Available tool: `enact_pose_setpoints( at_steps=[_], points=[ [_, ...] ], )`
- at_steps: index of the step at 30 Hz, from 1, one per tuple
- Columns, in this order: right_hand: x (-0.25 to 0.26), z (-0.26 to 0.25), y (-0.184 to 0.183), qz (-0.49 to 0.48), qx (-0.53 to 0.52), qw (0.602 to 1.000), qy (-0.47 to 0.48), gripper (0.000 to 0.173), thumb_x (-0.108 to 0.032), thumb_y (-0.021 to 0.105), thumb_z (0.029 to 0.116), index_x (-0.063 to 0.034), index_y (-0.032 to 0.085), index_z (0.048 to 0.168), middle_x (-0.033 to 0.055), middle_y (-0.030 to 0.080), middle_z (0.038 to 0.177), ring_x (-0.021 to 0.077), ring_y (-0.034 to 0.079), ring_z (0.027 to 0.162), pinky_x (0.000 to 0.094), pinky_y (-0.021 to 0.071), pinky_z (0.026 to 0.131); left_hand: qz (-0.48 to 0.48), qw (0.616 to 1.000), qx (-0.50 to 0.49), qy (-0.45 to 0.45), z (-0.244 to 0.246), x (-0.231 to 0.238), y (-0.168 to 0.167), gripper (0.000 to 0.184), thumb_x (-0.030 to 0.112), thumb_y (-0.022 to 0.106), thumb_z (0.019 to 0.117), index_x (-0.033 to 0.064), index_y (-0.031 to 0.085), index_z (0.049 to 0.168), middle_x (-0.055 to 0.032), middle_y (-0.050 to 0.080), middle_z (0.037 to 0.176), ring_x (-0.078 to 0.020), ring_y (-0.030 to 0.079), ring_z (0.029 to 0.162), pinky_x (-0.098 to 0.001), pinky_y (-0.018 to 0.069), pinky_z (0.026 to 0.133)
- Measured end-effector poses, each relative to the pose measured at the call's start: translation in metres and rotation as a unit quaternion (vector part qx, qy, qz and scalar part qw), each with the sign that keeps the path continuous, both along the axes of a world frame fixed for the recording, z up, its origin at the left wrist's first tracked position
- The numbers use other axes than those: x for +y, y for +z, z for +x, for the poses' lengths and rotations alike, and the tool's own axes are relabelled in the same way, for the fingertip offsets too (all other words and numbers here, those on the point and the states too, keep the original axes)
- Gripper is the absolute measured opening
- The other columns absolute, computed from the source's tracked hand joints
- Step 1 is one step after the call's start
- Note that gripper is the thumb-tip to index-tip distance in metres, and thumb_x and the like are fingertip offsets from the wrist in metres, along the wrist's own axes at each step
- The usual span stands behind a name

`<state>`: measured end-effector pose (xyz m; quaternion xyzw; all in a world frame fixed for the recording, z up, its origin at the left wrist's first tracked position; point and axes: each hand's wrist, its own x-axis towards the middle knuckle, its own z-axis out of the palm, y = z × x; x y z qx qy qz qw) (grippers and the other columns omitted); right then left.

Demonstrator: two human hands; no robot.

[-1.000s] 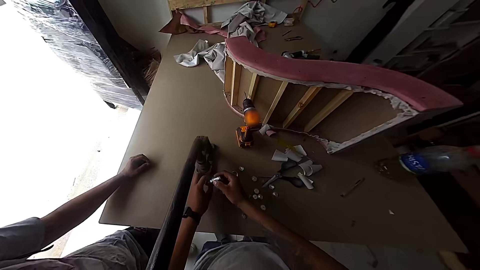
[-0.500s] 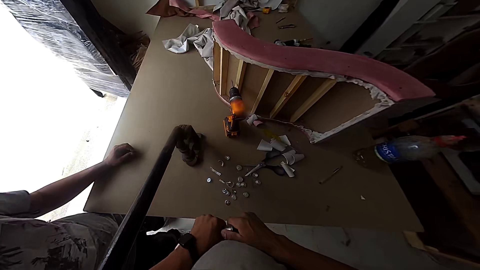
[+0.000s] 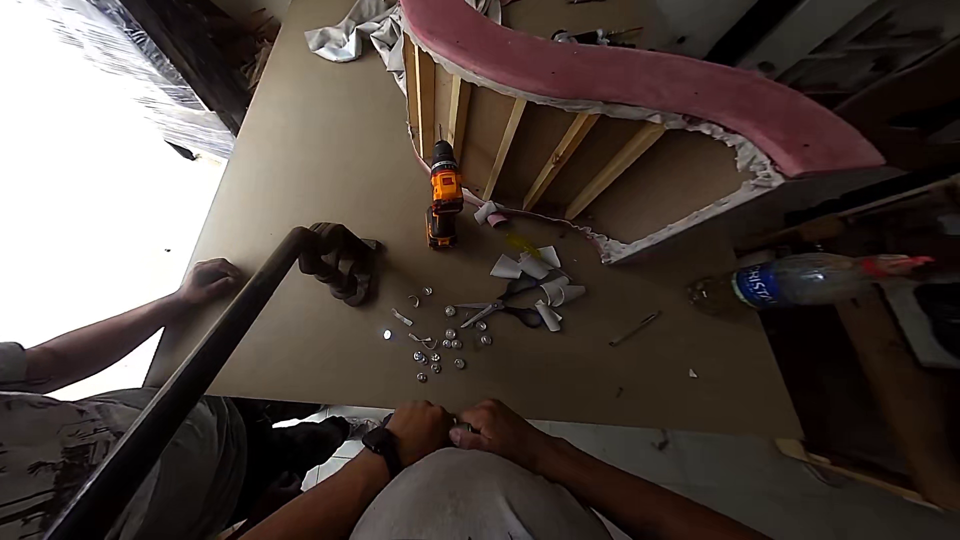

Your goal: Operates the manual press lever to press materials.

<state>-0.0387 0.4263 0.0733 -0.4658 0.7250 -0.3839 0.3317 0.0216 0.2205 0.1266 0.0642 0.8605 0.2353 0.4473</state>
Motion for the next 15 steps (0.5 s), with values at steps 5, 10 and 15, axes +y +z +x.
enact_pose_setpoints(
  at_steps=[5, 10, 15],
  points=[
    [0.017, -0.019, 0.011, -0.069, 0.012, 0.997, 0.02, 0.049, -0.047, 0.05, 0.1071, -0.0076, 0.058, 0.079, 0.0068, 0.05, 0.061, 0.0201, 0.053, 0.055, 0.0373, 0.0442, 0.053, 0.054, 0.998, 0.028, -0.006, -0.014, 0.008, 0.015, 0.039, 0.04, 0.052, 0.1032, 0.0045, 0.069, 0.1, -0.0224, 0.071, 0.093, -0.0437, 0.07, 0.093, -0.0652, 0.0521, 0.076],
    [0.022, -0.033, -0.001, -0.011, -0.009, 1.0, 0.007, 0.053, -0.051, 0.046, 0.1074, -0.0085, 0.057, 0.078, 0.0062, 0.048, 0.06, 0.0209, 0.052, 0.056, 0.0394, 0.0437, 0.055, 0.019, 1.0, -0.006, 0.001, -0.033, 0.017, 0.002, 0.04, 0.041, 0.052, 0.1027, 0.0057, 0.07, 0.102, -0.0208, 0.072, 0.097, -0.0422, 0.07, 0.096, -0.0645, 0.053, 0.078],
    [0.026, -0.04, 0.012, -0.064, 0.025, 0.997, 0.028, 0.048, -0.047, 0.05, 0.1068, -0.0094, 0.058, 0.079, 0.0055, 0.051, 0.061, 0.019, 0.054, 0.055, 0.0371, 0.0443, 0.051, 0.054, 0.998, 0.003, -0.011, -0.034, 0.018, 0.016, 0.038, 0.037, 0.052, 0.1039, 0.0027, 0.068, 0.1, -0.0232, 0.07, 0.094, -0.044, 0.069, 0.094, -0.0646, 0.0518, 0.075]
  ],
)
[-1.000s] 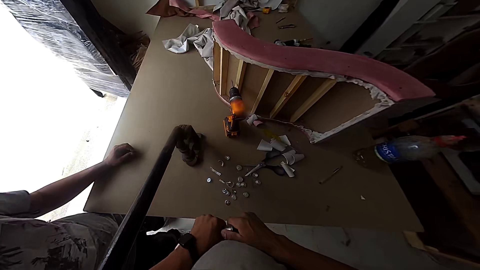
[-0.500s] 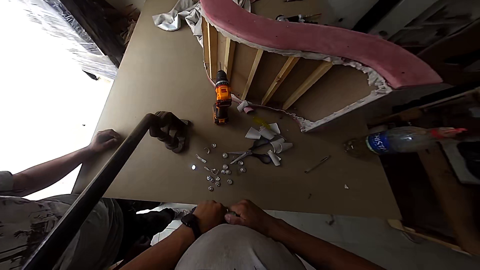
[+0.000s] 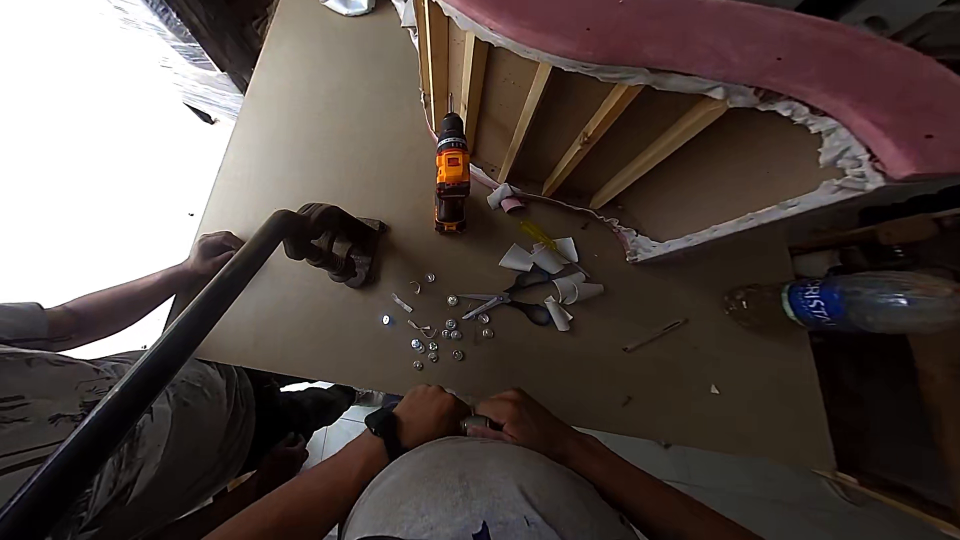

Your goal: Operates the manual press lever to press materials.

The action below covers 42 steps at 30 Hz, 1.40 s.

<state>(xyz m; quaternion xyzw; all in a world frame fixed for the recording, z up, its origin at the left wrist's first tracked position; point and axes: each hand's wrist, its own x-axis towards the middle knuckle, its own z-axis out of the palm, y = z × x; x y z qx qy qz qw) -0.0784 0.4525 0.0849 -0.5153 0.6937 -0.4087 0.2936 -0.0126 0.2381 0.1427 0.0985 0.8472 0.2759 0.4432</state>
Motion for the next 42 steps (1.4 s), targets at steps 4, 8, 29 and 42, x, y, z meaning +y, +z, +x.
enact_pose_setpoints(
  at_steps=[4, 8, 29, 42],
  points=[
    [-0.005, 0.002, -0.007, -0.01, -0.047, 0.999, 0.023, 0.045, -0.044, 0.053, 0.1063, -0.0073, 0.058, 0.081, 0.0071, 0.051, 0.063, 0.0197, 0.054, 0.057, 0.0365, 0.0443, 0.053, 0.101, 0.991, 0.087, 0.009, 0.016, -0.01, -0.032, 0.038, 0.036, 0.055, 0.1019, 0.0024, 0.066, 0.088, -0.0189, 0.068, 0.078, -0.0386, 0.069, 0.079, -0.0598, 0.0515, 0.069],
    [0.0, 0.002, 0.002, 0.047, 0.024, 0.999, -0.004, 0.051, -0.052, 0.046, 0.1068, -0.011, 0.057, 0.078, 0.0045, 0.049, 0.06, 0.0197, 0.054, 0.054, 0.0385, 0.0442, 0.051, -0.042, 0.998, -0.046, 0.03, 0.002, 0.006, -0.004, 0.036, 0.039, 0.052, 0.1022, 0.007, 0.069, 0.105, -0.0212, 0.071, 0.101, -0.0434, 0.069, 0.1, -0.0665, 0.0516, 0.078],
    [-0.006, -0.002, 0.012, 0.063, 0.042, 0.997, 0.019, 0.051, -0.052, 0.047, 0.1065, -0.0103, 0.057, 0.079, 0.0049, 0.051, 0.06, 0.0198, 0.054, 0.053, 0.0381, 0.0438, 0.049, -0.027, 0.998, -0.051, 0.035, 0.002, 0.002, -0.002, 0.034, 0.035, 0.051, 0.103, 0.0067, 0.07, 0.104, -0.0209, 0.071, 0.1, -0.0423, 0.069, 0.1, -0.0649, 0.0519, 0.078],
    [-0.048, -0.019, 0.01, -0.014, -0.176, 0.951, -0.254, 0.048, -0.055, 0.063, 0.0985, -0.0131, 0.067, 0.122, -0.0009, 0.071, 0.107, 0.0112, 0.071, 0.091, 0.0321, 0.0639, 0.07, 0.373, 0.697, 0.027, 0.612, -0.02, -0.014, -0.047, 0.034, 0.028, 0.063, 0.1004, 0.004, 0.07, 0.124, -0.0123, 0.072, 0.116, -0.0253, 0.07, 0.104, -0.0445, 0.0589, 0.093]
  ],
)
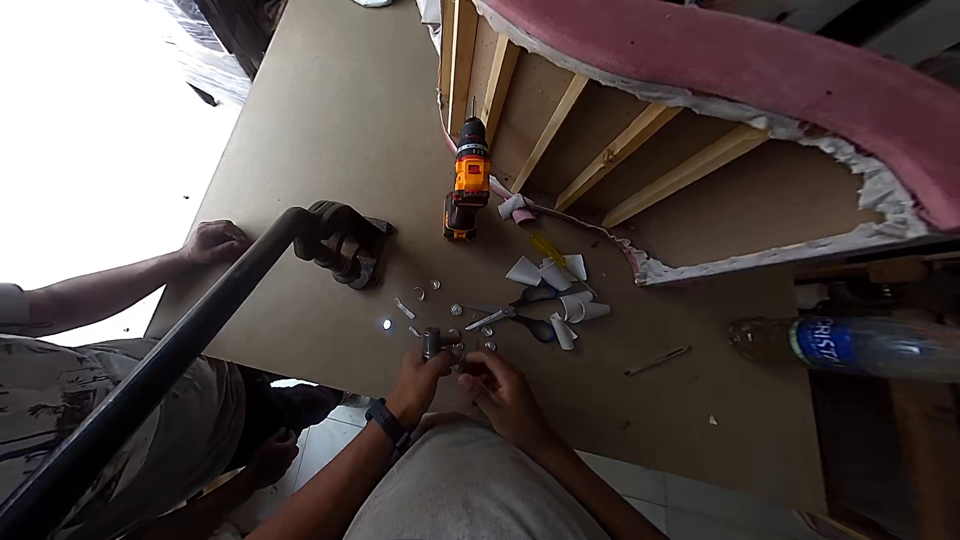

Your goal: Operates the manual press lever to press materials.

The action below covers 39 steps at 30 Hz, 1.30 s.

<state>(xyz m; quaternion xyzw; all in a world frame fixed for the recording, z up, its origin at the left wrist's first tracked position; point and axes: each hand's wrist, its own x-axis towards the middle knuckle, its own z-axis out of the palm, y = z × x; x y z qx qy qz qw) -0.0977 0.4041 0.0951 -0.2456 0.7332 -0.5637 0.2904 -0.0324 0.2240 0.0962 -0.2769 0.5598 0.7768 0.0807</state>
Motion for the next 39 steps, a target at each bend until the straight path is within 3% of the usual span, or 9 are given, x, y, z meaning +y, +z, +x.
enact_pose_setpoints(
  at_steps=[2, 7, 14, 18, 22, 26, 29, 33, 39],
  points=[
    [-0.017, 0.001, 0.003, 0.035, 0.007, 0.999, 0.008, 0.048, -0.052, 0.066, 0.0975, -0.0176, 0.066, 0.13, -0.0041, 0.071, 0.115, 0.0076, 0.07, 0.098, 0.0308, 0.0635, 0.079, 0.066, 0.997, 0.03, 0.011, -0.01, 0.001, 0.003, 0.046, 0.039, 0.054, 0.1053, 0.0083, 0.064, 0.137, -0.0137, 0.069, 0.127, -0.0264, 0.066, 0.114, -0.0454, 0.0549, 0.1],
    [-0.023, -0.012, 0.009, 0.032, -0.049, 0.997, -0.059, 0.04, -0.044, 0.063, 0.1012, -0.0109, 0.066, 0.124, 0.0013, 0.072, 0.088, 0.0142, 0.068, 0.068, 0.0324, 0.0604, 0.061, 0.057, 0.99, 0.037, -0.128, -0.036, 0.0, -0.004, 0.06, 0.055, 0.041, 0.1069, 0.0228, 0.042, 0.158, -0.0055, 0.057, 0.149, -0.0198, 0.06, 0.128, -0.0415, 0.0516, 0.104],
    [-0.05, -0.065, 0.013, 0.255, 0.056, 0.965, 0.009, 0.049, -0.055, 0.042, 0.1059, -0.013, 0.068, 0.109, 0.0061, 0.063, 0.077, 0.0218, 0.063, 0.068, 0.0475, 0.0549, 0.066, -0.064, 0.979, -0.049, -0.19, -0.042, -0.03, -0.004, 0.076, 0.074, 0.03, 0.1006, 0.0176, 0.059, 0.143, -0.0077, 0.069, 0.129, -0.0226, 0.067, 0.115, -0.0473, 0.0539, 0.095],
    [-0.083, -0.093, 0.043, 0.179, 0.214, 0.96, -0.024, 0.064, -0.069, 0.035, 0.1019, -0.0157, 0.065, 0.12, 0.004, 0.057, 0.07, 0.0203, 0.054, 0.053, 0.0445, 0.0485, 0.048, -0.149, 0.987, 0.023, -0.047, -0.008, -0.059, -0.03, 0.053, 0.054, 0.037, 0.1081, 0.0175, 0.069, 0.13, 0.0011, 0.076, 0.111, -0.0146, 0.072, 0.092, -0.0364, 0.0595, 0.077],
    [-0.117, -0.114, 0.048, 0.087, 0.397, 0.912, -0.056, 0.054, -0.055, 0.042, 0.1057, -0.0076, 0.059, 0.127, 0.002, 0.06, 0.076, 0.0143, 0.057, 0.057, 0.0379, 0.0503, 0.048, -0.268, 0.96, 0.051, 0.069, 0.023, -0.079, -0.047, 0.033, 0.039, 0.049, 0.1071, 0.0191, 0.073, 0.12, 0.006, 0.076, 0.1, -0.0099, 0.071, 0.09, -0.0352, 0.0608, 0.083],
    [-0.111, -0.134, -0.018, 0.435, 0.415, 0.793, 0.102, 0.048, -0.054, 0.045, 0.1025, -0.0096, 0.062, 0.097, 0.0102, 0.065, 0.074, 0.0309, 0.068, 0.071, 0.0512, 0.0527, 0.061, -0.391, 0.914, 0.071, 0.084, 0.007, -0.092, -0.053, 0.036, 0.038, 0.044, 0.1066, 0.0218, 0.07, 0.126, 0.0043, 0.07, 0.117, -0.0135, 0.065, 0.108, -0.0408, 0.0562, 0.093],
    [-0.107, -0.142, -0.007, 0.508, 0.404, 0.746, 0.15, 0.052, -0.06, 0.04, 0.1024, -0.0141, 0.063, 0.097, 0.0071, 0.065, 0.073, 0.0291, 0.068, 0.071, 0.0498, 0.0519, 0.06, -0.435, 0.889, 0.133, 0.05, -0.042, -0.097, -0.062, 0.04, 0.027, 0.045, 0.1055, 0.0176, 0.061, 0.141, -0.0012, 0.058, 0.145, -0.0204, 0.048, 0.141, -0.0478, 0.0406, 0.118],
    [-0.11, -0.144, -0.011, 0.468, 0.376, 0.79, 0.124, 0.053, -0.062, 0.039, 0.102, -0.0155, 0.064, 0.097, 0.0056, 0.065, 0.074, 0.0267, 0.068, 0.072, 0.0485, 0.053, 0.062, -0.461, 0.876, 0.142, 0.011, -0.086, -0.105, -0.083, 0.044, 0.016, 0.047, 0.104, 0.016, 0.056, 0.147, -0.0033, 0.053, 0.152, -0.0228, 0.044, 0.145, -0.0479, 0.0397, 0.119],
    [-0.121, -0.124, 0.04, 0.021, 0.425, 0.905, -0.025, 0.058, -0.058, 0.039, 0.1045, -0.0053, 0.059, 0.117, 0.0019, 0.059, 0.077, 0.0117, 0.057, 0.06, 0.0348, 0.0517, 0.051, -0.446, 0.871, 0.184, 0.092, -0.087, -0.113, -0.111, 0.053, 0.026, 0.032, 0.105, 0.0133, 0.045, 0.155, -0.0053, 0.049, 0.155, -0.0193, 0.047, 0.142, -0.0445, 0.0415, 0.117]
  ],
)
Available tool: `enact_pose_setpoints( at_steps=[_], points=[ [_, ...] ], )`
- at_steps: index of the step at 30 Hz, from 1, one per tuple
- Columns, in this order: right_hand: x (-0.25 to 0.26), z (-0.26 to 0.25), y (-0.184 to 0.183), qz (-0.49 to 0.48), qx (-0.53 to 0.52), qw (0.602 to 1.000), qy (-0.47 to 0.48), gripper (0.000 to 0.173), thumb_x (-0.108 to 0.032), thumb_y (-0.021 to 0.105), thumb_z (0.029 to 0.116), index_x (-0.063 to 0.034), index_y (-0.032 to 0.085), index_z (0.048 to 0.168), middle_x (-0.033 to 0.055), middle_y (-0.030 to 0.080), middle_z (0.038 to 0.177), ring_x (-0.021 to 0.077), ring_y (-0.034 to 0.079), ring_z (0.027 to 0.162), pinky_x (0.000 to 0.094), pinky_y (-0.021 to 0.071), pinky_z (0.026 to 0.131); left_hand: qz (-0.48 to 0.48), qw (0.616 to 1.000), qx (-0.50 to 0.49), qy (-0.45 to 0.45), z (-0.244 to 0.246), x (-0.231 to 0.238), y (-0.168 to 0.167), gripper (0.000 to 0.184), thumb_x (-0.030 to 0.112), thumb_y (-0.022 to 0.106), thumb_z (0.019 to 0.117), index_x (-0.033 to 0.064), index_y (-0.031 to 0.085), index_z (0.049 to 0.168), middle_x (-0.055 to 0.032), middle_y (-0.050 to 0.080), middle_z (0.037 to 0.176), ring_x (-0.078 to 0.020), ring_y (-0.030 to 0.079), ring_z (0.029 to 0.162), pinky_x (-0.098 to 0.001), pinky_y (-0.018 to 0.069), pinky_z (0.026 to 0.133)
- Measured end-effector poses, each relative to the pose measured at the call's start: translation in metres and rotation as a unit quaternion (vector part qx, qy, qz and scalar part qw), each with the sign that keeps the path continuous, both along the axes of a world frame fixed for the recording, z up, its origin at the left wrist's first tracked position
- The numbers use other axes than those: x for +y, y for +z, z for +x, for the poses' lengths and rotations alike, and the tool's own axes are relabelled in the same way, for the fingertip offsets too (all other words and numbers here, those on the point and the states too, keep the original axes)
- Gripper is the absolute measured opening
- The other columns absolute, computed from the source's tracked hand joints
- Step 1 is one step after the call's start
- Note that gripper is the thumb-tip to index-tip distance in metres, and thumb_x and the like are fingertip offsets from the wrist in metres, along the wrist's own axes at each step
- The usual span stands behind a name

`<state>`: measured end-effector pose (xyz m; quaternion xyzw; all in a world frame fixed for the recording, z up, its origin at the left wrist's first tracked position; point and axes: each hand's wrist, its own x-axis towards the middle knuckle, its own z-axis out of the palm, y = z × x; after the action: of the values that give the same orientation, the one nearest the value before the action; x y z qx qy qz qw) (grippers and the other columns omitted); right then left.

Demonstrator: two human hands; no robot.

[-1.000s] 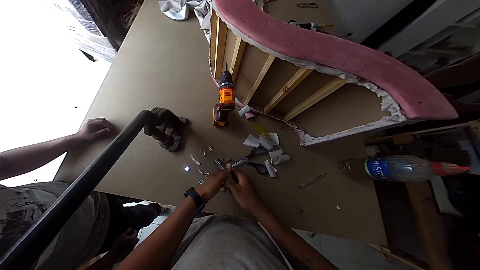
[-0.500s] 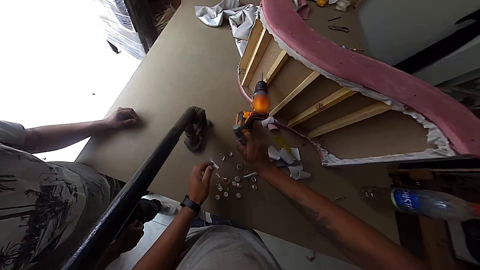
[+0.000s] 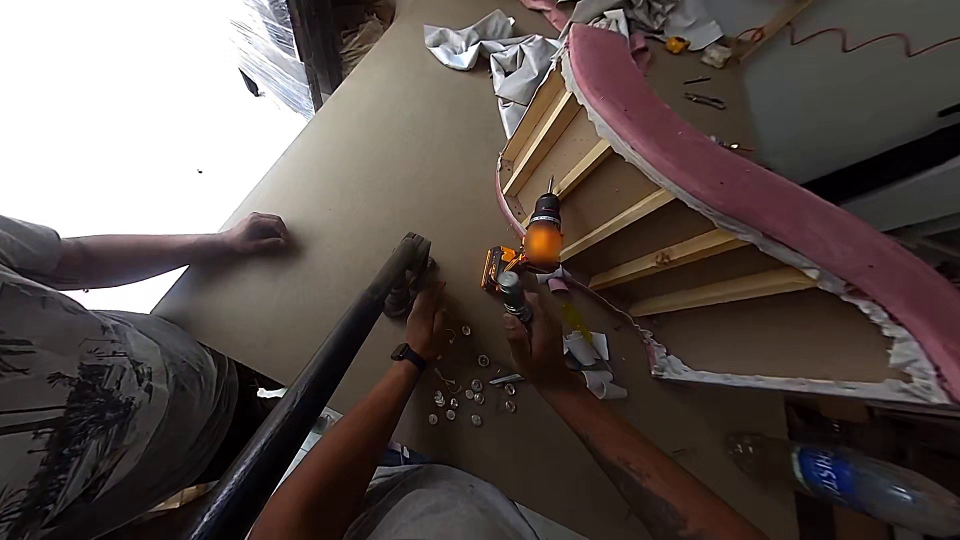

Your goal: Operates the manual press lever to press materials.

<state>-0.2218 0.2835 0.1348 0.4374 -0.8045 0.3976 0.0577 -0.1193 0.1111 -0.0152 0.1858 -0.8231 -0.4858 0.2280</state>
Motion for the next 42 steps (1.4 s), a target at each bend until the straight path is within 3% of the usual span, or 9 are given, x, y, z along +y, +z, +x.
enact_pose_setpoints(
  at_steps=[3, 7, 17, 20, 24, 28, 31, 35, 42],
  points=[
    [0.01, -0.015, -0.033, 0.127, 0.047, 0.99, -0.033, 0.048, -0.052, 0.045, 0.1029, -0.007, 0.061, 0.103, 0.0018, 0.059, 0.072, 0.0154, 0.059, 0.06, 0.0365, 0.0513, 0.052, 0.014, 1.0, 0.012, 0.009, -0.005, -0.002, -0.006, 0.057, 0.029, 0.032, 0.1042, 0.0133, 0.039, 0.158, -0.0056, 0.047, 0.157, -0.018, 0.045, 0.144, -0.0431, 0.0404, 0.119],
    [0.019, -0.024, -0.06, 0.532, -0.014, 0.845, -0.052, 0.055, -0.062, 0.038, 0.1002, -0.0137, 0.065, 0.096, 0.008, 0.067, 0.078, 0.0295, 0.069, 0.077, 0.0511, 0.0518, 0.067, -0.056, 0.998, -0.005, -0.034, -0.007, -0.003, -0.007, 0.057, 0.023, 0.033, 0.1047, 0.0133, 0.035, 0.161, -0.0008, 0.038, 0.164, -0.0148, 0.035, 0.151, -0.0408, 0.033, 0.124],
    [0.042, -0.019, -0.086, 0.418, -0.116, 0.9, -0.036, 0.048, -0.061, 0.042, 0.1005, -0.0183, 0.062, 0.103, 0.0034, 0.065, 0.082, 0.0224, 0.067, 0.077, 0.0472, 0.0541, 0.066, -0.16, 0.977, -0.118, -0.072, -0.012, 0.003, 0.002, 0.053, 0.022, 0.049, 0.0981, 0.0256, 0.052, 0.151, 0.0121, 0.05, 0.155, -0.0113, 0.032, 0.151, -0.0429, 0.0273, 0.125],
    [0.074, -0.019, -0.099, 0.213, -0.285, 0.934, -0.041, 0.041, -0.05, 0.055, 0.0984, -0.0158, 0.067, 0.117, 0.0007, 0.068, 0.088, 0.0155, 0.066, 0.077, 0.0408, 0.058, 0.071, -0.132, 0.981, -0.128, -0.059, -0.013, 0.006, 0.005, 0.049, 0.025, 0.059, 0.0949, 0.0279, 0.06, 0.143, 0.0104, 0.055, 0.15, -0.0137, 0.038, 0.148, -0.0446, 0.0309, 0.123],
    [0.107, -0.012, -0.089, -0.059, -0.509, 0.858, -0.03, 0.038, -0.014, 0.058, 0.0928, -0.0039, 0.057, 0.13, 0.0171, 0.067, 0.106, 0.0245, 0.062, 0.07, 0.0353, 0.0515, 0.055, -0.127, 0.975, -0.179, -0.038, -0.025, 0.027, 0.031, 0.036, 0.037, 0.067, 0.0931, 0.0321, 0.07, 0.128, 0.0083, 0.066, 0.132, -0.0173, 0.054, 0.13, -0.0472, 0.0442, 0.109],
    [0.116, -0.011, -0.077, 0.004, -0.553, 0.825, -0.12, 0.038, -0.027, 0.061, 0.1008, -0.0074, 0.055, 0.133, 0.0134, 0.065, 0.085, 0.0202, 0.058, 0.06, 0.0314, 0.0485, 0.051, -0.138, 0.958, -0.24, -0.073, -0.046, 0.046, 0.035, 0.035, 0.042, 0.07, 0.0909, 0.0322, 0.07, 0.125, 0.0067, 0.067, 0.122, -0.0171, 0.059, 0.119, -0.0481, 0.05, 0.098],
    [0.109, -0.015, -0.077, 0.067, -0.513, 0.846, -0.13, 0.03, -0.032, 0.06, 0.1027, -0.0049, 0.066, 0.113, 0.0109, 0.067, 0.082, 0.0197, 0.06, 0.059, 0.0323, 0.05, 0.051, -0.163, 0.949, -0.258, -0.085, -0.064, 0.054, 0.029, 0.038, 0.043, 0.075, 0.0865, 0.0314, 0.072, 0.122, 0.0018, 0.066, 0.116, -0.0199, 0.061, 0.112, -0.0489, 0.0522, 0.096],
    [0.088, -0.024, -0.086, 0.135, -0.345, 0.915, -0.157, 0.024, -0.037, 0.069, 0.0967, -0.0132, 0.072, 0.092, 0.0029, 0.068, 0.097, 0.0185, 0.066, 0.085, 0.0448, 0.0567, 0.077, -0.167, 0.947, -0.257, -0.098, -0.078, 0.057, 0.034, 0.019, 0.032, 0.073, 0.0922, 0.0217, 0.075, 0.108, -0.0024, 0.069, 0.109, -0.0213, 0.067, 0.103, -0.0479, 0.0574, 0.09],
    [0.039, -0.046, -0.096, 0.256, -0.171, 0.942, -0.136, 0.044, -0.047, 0.078, 0.0886, -0.0232, 0.07, 0.125, 0.0047, 0.071, 0.11, 0.0251, 0.068, 0.097, 0.0525, 0.0575, 0.083, 0.028, 0.972, -0.231, 0.025, -0.017, 0.042, 0.067, 0.025, 0.029, 0.057, 0.1052, 0.0155, 0.075, 0.117, -0.0049, 0.073, 0.108, -0.0196, 0.071, 0.095, -0.0475, 0.0597, 0.09]
  ],
)
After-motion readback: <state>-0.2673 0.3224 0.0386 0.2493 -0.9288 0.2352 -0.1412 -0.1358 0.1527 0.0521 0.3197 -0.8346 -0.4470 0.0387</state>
